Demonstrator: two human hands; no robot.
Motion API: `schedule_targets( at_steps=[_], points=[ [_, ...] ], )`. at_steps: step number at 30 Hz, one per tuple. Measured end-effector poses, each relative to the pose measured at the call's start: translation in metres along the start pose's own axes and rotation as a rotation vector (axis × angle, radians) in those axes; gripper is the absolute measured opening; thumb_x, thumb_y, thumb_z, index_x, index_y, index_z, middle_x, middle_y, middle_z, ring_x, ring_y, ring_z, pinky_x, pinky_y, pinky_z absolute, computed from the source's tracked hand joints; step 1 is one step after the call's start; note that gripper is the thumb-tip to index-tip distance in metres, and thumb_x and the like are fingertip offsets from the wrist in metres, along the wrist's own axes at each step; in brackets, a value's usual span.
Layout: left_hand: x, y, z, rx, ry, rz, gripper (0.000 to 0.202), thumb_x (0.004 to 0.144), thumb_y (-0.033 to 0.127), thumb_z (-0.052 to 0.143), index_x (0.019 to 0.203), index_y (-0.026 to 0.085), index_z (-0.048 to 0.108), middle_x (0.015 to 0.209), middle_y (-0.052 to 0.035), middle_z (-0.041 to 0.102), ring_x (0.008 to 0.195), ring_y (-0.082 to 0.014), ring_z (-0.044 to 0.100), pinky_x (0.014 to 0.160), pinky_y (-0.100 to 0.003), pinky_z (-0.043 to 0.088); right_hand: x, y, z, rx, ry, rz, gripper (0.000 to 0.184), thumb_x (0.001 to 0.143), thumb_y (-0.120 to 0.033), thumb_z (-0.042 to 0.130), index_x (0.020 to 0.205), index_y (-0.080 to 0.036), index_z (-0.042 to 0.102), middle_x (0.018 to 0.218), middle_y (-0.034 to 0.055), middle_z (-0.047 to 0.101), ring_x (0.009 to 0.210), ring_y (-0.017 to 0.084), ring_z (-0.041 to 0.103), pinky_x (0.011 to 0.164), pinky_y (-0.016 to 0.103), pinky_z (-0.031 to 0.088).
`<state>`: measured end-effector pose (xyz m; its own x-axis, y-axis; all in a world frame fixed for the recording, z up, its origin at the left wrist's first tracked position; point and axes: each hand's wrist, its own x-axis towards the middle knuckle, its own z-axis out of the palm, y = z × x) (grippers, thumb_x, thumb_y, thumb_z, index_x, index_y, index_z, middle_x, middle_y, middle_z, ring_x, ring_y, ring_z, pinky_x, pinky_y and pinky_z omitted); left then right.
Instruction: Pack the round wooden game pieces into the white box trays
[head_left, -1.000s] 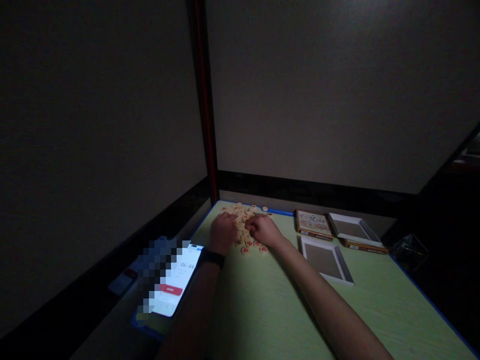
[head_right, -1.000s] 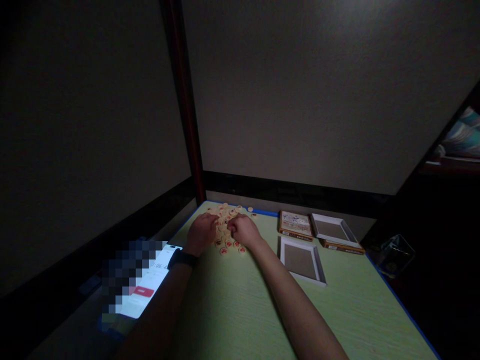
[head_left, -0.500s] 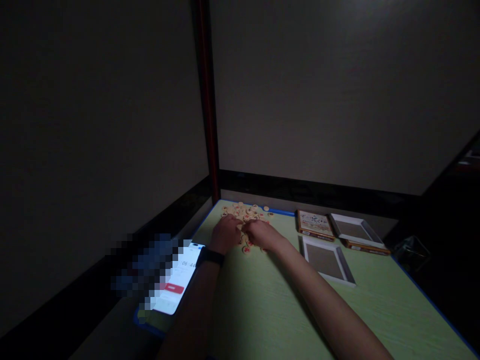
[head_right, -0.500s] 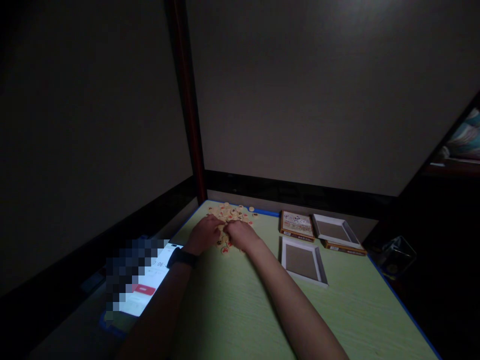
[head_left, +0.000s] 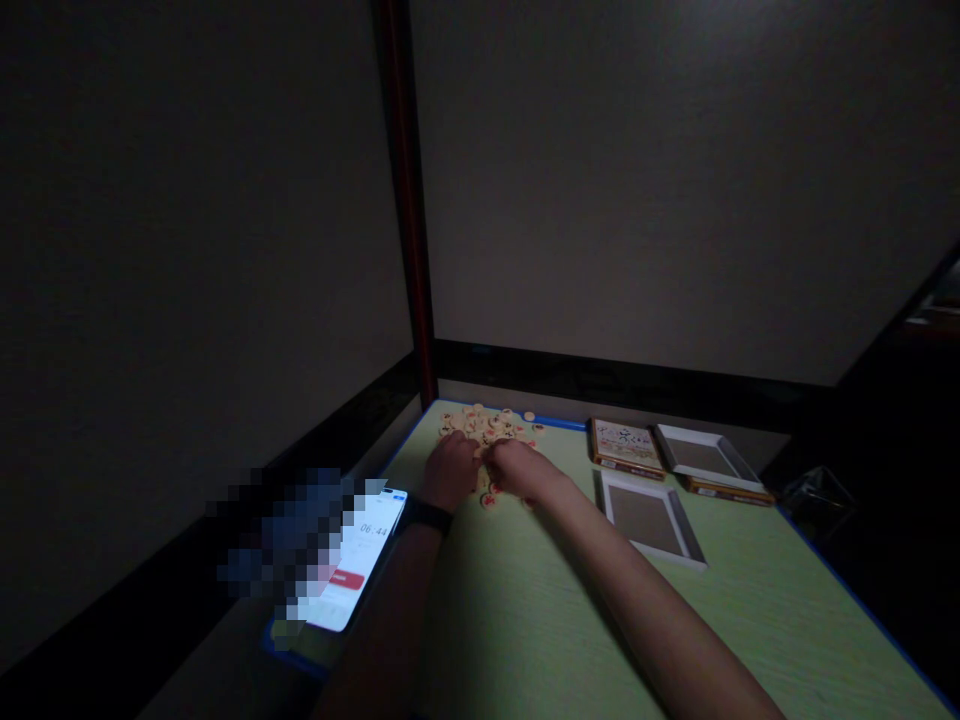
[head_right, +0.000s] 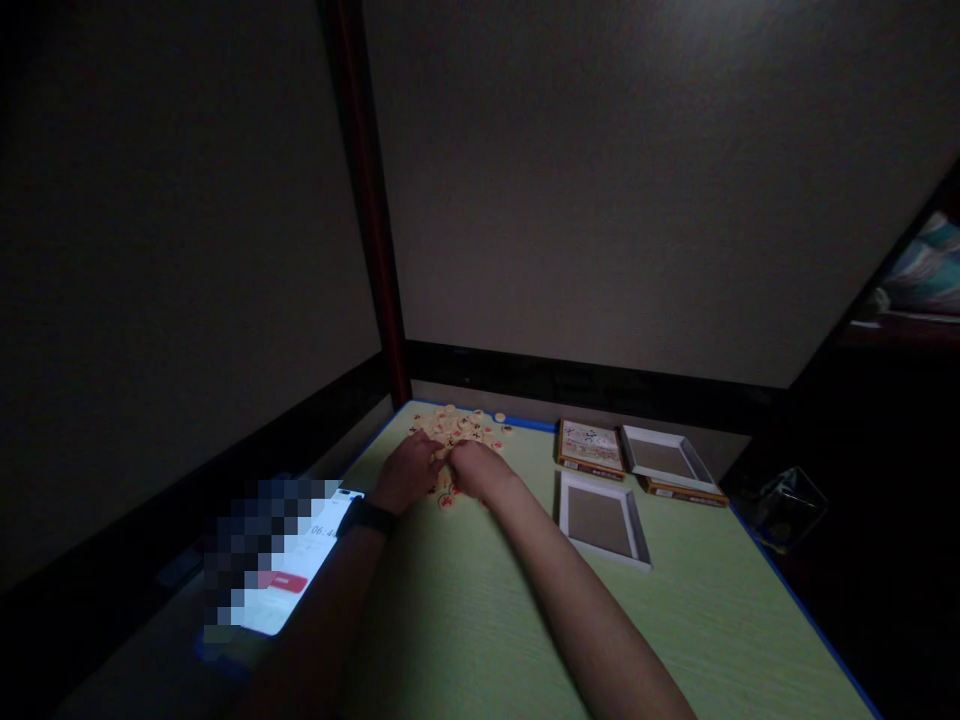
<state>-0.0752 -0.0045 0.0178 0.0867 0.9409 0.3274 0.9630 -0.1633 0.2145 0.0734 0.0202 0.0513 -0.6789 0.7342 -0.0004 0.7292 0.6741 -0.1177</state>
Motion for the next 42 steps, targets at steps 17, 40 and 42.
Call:
schedule_targets(
  at_steps=[17,40,42],
  points=[
    [-0.001,0.007,-0.008,0.050,-0.029,0.004,0.018,0.093,0.016,0.050,0.096,0.016,0.068,0.103,-0.0113,0.068,0.105,-0.0230,0.060,0.094,-0.034,0.045,0.002,0.020,-0.003,0.199,0.126,-0.003,0.032,0.073,0.002,0.050,0.086,-0.015,0.074,0.082,0.0043,0.072,0.079,0.015,0.059,0.072,0.021,0.036],
    [0.006,-0.004,-0.023,-0.155,0.176,-0.354,0.036,0.095,0.018,0.043,0.123,0.017,0.066,0.117,-0.0104,0.071,0.108,-0.0218,0.064,0.094,-0.030,0.047,0.001,-0.004,0.015,0.013,0.151,0.099,0.034,0.098,-0.033,0.043,0.118,-0.021,0.068,0.116,0.0143,0.064,0.105,0.024,0.061,0.086,0.030,0.043],
    [0.006,-0.003,-0.025,-0.156,0.184,-0.396,0.036,0.095,0.019,0.043,0.123,0.018,0.066,0.116,-0.0106,0.071,0.106,-0.0224,0.065,0.091,-0.030,0.048,0.002,-0.007,0.016,-0.005,0.156,0.120,0.034,0.098,-0.034,0.044,0.116,-0.019,0.068,0.117,0.0159,0.064,0.108,0.026,0.060,0.090,0.032,0.043]
  ],
)
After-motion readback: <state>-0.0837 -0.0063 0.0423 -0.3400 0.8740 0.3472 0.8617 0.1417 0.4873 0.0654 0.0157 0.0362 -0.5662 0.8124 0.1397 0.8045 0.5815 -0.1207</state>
